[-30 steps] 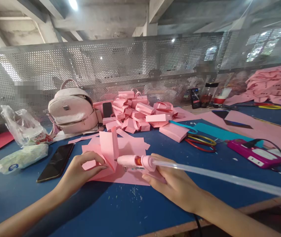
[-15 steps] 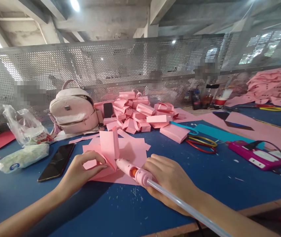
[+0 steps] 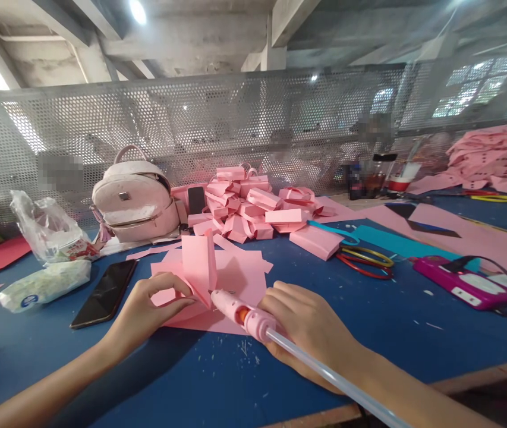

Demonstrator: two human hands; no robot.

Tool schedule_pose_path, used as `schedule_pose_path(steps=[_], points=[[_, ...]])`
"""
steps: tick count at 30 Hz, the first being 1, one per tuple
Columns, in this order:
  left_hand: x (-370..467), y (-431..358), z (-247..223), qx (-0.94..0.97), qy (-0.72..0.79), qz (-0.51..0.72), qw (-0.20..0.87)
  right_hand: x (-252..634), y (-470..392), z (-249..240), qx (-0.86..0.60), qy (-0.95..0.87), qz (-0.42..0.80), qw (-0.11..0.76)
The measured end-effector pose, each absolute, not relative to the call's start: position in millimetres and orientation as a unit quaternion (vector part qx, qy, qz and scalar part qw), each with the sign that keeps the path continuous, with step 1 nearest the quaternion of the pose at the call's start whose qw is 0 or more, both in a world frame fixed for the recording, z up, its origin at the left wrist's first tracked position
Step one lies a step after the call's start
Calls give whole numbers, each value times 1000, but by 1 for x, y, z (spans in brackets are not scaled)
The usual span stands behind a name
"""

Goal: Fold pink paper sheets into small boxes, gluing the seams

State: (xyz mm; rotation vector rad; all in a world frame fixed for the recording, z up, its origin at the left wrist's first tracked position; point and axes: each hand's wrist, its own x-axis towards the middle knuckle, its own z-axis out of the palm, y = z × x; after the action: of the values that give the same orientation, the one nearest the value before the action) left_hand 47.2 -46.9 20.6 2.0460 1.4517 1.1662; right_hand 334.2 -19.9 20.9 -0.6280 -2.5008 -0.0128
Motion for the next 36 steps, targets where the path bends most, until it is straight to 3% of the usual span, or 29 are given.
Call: schedule_pose_path(steps=[36], points=[[47,-47,21,731,512,418,172,331,-26,13,-221,-940,-6,260]])
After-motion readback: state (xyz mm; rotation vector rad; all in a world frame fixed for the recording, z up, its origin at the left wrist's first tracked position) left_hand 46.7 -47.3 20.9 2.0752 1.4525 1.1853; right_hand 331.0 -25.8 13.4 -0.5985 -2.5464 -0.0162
